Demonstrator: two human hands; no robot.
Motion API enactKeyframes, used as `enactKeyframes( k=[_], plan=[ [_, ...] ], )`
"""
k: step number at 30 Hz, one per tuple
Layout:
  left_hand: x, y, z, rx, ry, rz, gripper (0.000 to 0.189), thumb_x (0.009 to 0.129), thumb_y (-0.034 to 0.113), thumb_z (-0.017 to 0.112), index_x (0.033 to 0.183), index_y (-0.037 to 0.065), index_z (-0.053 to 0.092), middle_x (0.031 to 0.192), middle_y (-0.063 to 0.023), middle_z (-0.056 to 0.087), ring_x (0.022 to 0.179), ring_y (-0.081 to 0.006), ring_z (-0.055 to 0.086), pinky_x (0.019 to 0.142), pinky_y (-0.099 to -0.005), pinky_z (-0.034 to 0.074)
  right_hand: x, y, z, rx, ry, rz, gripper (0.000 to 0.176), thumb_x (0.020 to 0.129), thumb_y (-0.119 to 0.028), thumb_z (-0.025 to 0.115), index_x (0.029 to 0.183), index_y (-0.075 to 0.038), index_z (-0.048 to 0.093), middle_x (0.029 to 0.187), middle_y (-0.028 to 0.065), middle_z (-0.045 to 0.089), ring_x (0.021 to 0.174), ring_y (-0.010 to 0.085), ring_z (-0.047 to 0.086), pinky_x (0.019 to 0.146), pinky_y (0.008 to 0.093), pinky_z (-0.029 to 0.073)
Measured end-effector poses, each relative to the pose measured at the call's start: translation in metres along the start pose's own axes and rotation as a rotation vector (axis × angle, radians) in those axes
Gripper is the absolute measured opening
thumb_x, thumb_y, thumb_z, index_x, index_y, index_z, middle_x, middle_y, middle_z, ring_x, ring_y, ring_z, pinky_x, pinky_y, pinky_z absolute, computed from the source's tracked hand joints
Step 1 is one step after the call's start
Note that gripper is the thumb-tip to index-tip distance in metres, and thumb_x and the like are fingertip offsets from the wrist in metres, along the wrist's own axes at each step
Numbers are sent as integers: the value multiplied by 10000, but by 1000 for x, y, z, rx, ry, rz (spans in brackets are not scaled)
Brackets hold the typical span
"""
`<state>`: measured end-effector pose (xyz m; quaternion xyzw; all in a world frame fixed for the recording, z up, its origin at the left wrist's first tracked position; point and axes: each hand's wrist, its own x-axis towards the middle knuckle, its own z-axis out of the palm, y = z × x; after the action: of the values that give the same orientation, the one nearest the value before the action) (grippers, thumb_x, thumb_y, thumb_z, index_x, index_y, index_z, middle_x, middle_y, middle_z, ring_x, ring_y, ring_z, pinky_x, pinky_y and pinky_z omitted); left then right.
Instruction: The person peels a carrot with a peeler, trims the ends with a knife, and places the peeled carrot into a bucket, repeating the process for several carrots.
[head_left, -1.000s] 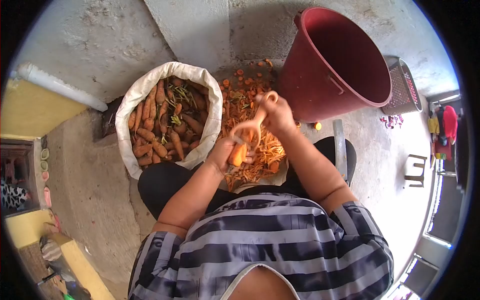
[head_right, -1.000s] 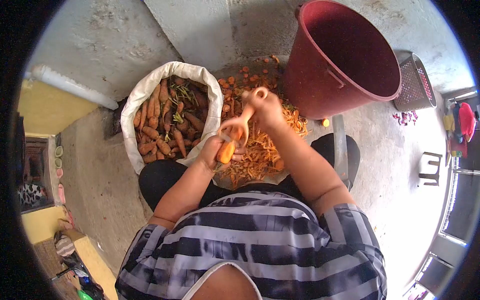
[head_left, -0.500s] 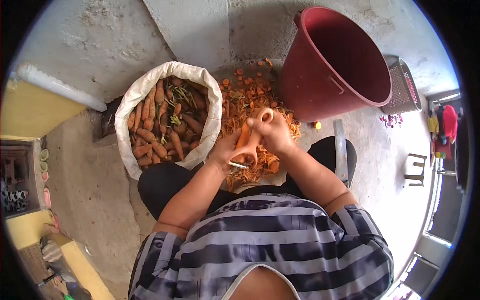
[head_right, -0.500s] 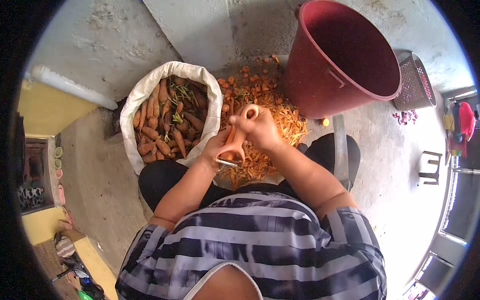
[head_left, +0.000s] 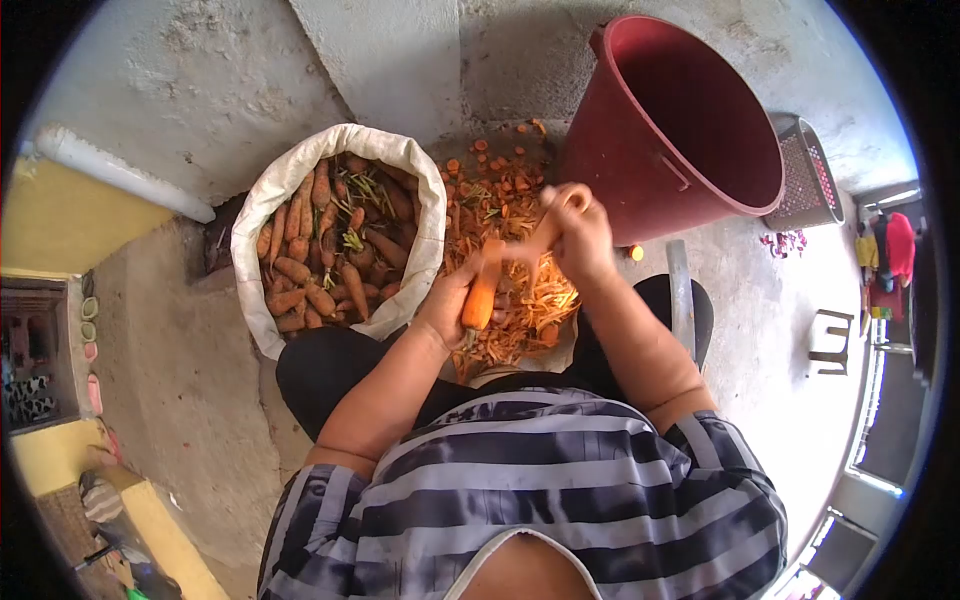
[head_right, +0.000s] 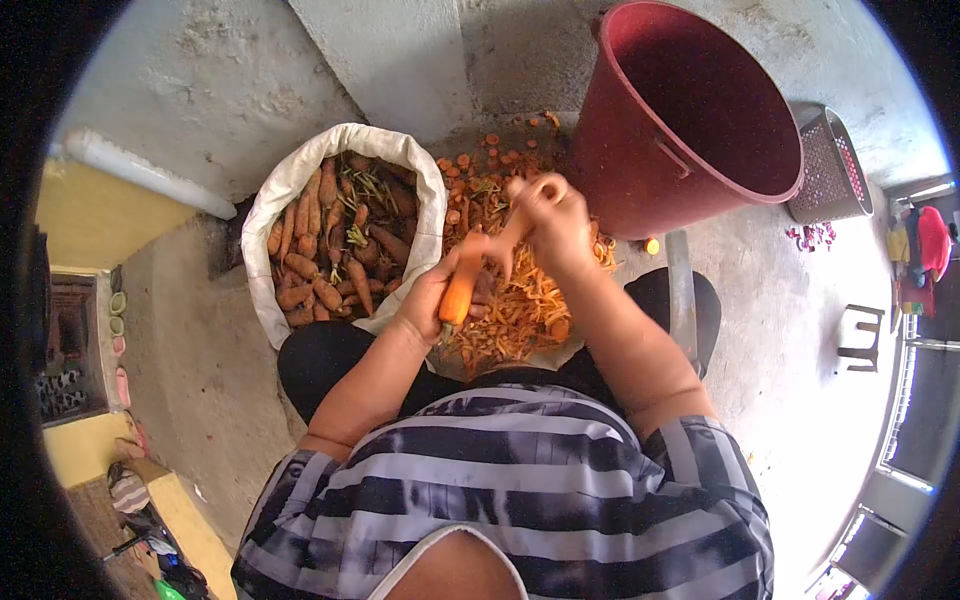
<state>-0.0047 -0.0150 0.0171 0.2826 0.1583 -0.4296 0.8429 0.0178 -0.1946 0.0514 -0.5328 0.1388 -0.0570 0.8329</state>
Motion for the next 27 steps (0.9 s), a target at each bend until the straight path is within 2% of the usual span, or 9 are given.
enactKeyframes(
  k=[4,8,11,15,18,20,22,24,27],
  plan=[
    [-3,-6,14,200,87,107,305,914,322,432,1092,74,432,775,-67,447,633,-155,453,488,-274,392,-24,8,13,6,-306,161,212,756,-148,689,757,-34,510,717,46,544,592,109,502,517,246,426],
    [5,-10,-21,-54,-220,-140,360,916,392,401,1083,79,459,864,-84,512,697,-176,504,573,-291,449,36,19,-8,-5,-11,225,190,765,-138,670,771,-40,507,661,35,509,518,107,465,448,246,383],
    [-7,-8,-3,81,-180,-172,399,916,423,380,1127,92,452,819,-56,479,680,-150,461,573,-284,427,88,26,-38,-379,200,-57,195,765,-154,671,773,-63,499,601,16,458,441,100,404,376,236,307],
    [-7,-1,3,148,-153,-81,474,914,449,366,1213,86,416,797,-20,433,681,-118,422,575,-251,392,86,17,-57,-219,502,-19,190,795,-189,648,783,-60,509,618,30,487,446,88,414,398,226,337],
    [-3,3,0,123,-117,-39,491,914,455,361,1179,49,436,797,-22,446,660,-118,437,559,-246,412,39,10,-39,-241,370,-129,171,823,-187,613,803,-48,515,619,36,486,451,83,425,402,225,346],
    [1,0,-7,129,-100,16,512,904,474,367,1187,52,430,881,-54,509,713,-148,520,562,-255,454,3,27,-38,-611,117,-545,123,850,-118,565,826,-4,525,752,57,539,553,95,489,470,249,403],
    [-13,4,11,141,-166,6,513,896,470,390,1199,57,424,970,-84,529,800,-180,555,599,-284,482,-49,7,-14,-905,-39,-562,83,753,25,570,829,-4,554,860,92,573,789,224,566,689,327,454],
    [-20,4,17,116,-300,7,521,882,444,443,1226,55,403,1102,-127,528,918,-217,581,654,-319,523,-76,3,-15,-1015,-352,-584,239,660,70,586,881,-18,565,877,97,568,805,296,569,711,348,472],
    [-17,-16,23,83,-113,37,512,873,419,474,1219,46,413,1093,-107,527,886,-195,588,586,-284,530,-101,-7,-20,-1150,-639,-676,448,652,-162,730,1046,-37,558,970,151,557,876,325,568,736,379,482]
  ],
)
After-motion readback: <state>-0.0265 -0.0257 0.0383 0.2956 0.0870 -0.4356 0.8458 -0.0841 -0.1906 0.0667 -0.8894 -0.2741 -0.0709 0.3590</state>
